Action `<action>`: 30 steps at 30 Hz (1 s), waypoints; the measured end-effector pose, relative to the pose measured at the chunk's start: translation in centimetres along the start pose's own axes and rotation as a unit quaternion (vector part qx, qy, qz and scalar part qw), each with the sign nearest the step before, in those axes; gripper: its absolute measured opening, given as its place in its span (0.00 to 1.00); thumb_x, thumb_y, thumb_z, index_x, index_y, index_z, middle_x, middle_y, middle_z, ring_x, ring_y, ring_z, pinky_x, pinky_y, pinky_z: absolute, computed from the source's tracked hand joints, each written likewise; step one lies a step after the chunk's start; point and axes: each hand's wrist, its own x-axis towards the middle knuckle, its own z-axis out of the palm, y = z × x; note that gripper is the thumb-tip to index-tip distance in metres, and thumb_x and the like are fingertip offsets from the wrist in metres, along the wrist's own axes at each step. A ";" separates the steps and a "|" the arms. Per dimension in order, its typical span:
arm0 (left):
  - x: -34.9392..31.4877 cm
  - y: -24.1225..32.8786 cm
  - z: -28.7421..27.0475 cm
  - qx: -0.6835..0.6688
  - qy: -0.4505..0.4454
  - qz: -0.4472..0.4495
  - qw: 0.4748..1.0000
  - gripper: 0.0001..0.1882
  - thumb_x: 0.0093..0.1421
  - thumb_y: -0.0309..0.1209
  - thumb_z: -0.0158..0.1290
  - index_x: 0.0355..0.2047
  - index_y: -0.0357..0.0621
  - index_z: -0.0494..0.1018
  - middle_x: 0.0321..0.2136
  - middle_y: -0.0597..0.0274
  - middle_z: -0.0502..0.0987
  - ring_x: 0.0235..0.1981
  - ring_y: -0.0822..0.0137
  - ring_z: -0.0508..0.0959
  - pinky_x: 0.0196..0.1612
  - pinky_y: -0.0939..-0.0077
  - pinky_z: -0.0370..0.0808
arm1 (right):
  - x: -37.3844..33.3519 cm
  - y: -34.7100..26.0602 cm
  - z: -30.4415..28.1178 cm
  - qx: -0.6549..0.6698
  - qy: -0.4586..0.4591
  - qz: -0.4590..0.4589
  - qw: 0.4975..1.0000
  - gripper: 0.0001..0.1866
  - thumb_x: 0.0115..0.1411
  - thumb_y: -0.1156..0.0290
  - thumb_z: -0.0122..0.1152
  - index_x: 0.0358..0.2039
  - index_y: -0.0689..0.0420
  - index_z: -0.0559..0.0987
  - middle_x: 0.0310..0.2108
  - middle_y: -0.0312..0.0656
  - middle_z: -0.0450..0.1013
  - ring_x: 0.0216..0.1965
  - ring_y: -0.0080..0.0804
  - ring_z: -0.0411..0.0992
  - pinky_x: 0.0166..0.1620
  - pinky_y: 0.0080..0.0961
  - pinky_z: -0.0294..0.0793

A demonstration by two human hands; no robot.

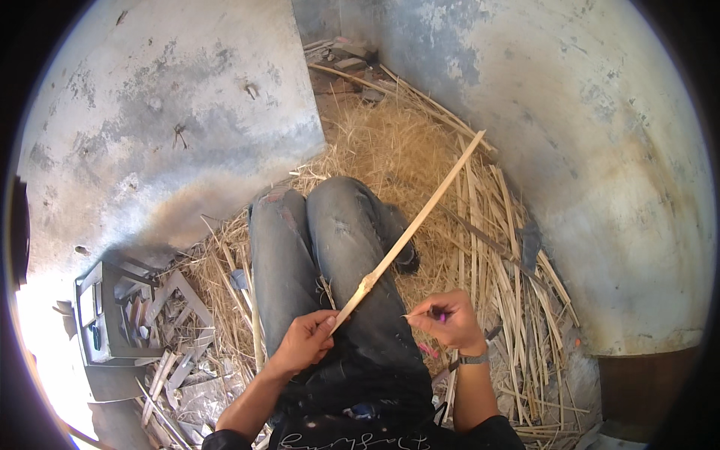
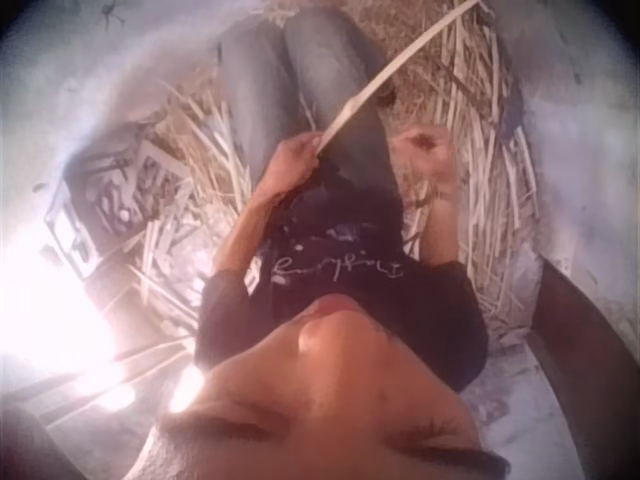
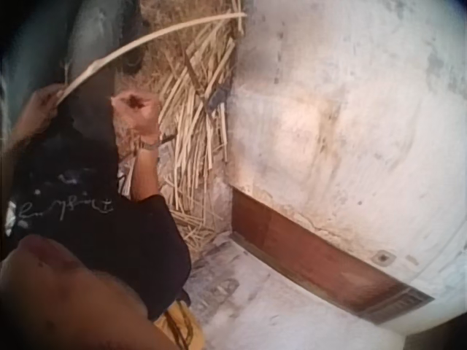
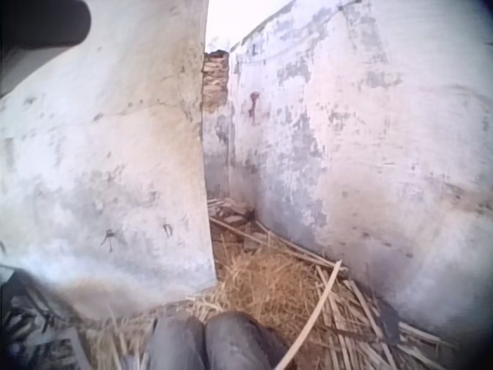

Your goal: The person strips the outer bark from a length of bamboo using a knife, then uses a larger blade to continue processing the wood.

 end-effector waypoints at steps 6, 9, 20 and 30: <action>-2.0 -1.0 -4.4 -0.343 -0.211 -0.195 0.894 0.17 0.78 0.34 0.39 0.62 0.40 0.66 0.18 0.73 0.58 0.13 0.81 0.55 0.13 0.84 0.50 | -0.6 2.4 -3.4 -0.415 0.122 0.206 0.877 0.16 0.54 0.72 0.74 0.42 0.64 0.84 0.23 0.52 0.79 0.27 0.48 0.78 0.33 0.39 0.73; -3.5 -2.8 -5.1 -0.379 -0.223 -0.229 0.869 0.17 0.78 0.34 0.39 0.62 0.40 0.66 0.18 0.72 0.58 0.13 0.81 0.55 0.12 0.85 0.50 | 1.3 1.5 -2.1 -0.424 0.184 0.175 0.869 0.16 0.60 0.67 0.70 0.46 0.61 0.84 0.29 0.56 0.81 0.32 0.57 0.79 0.36 0.45 0.75; -6.6 -2.7 -6.4 -0.308 -0.172 -0.234 0.906 0.19 0.78 0.36 0.40 0.62 0.40 0.68 0.18 0.73 0.59 0.13 0.80 0.56 0.14 0.84 0.50 | 11.2 0.2 1.2 -0.245 0.308 -0.136 0.909 0.08 0.61 0.76 0.70 0.41 0.59 0.88 0.24 0.44 0.79 0.23 0.31 0.73 0.27 0.28 0.69; -5.8 -2.4 -5.4 -0.275 -0.137 -0.218 0.926 0.20 0.79 0.37 0.41 0.62 0.39 0.69 0.17 0.73 0.59 0.13 0.80 0.56 0.14 0.84 0.51 | 10.6 1.3 2.8 -0.236 0.255 -0.202 0.916 0.04 0.58 0.83 0.67 0.31 0.59 0.85 0.22 0.41 0.78 0.24 0.31 0.75 0.27 0.27 0.69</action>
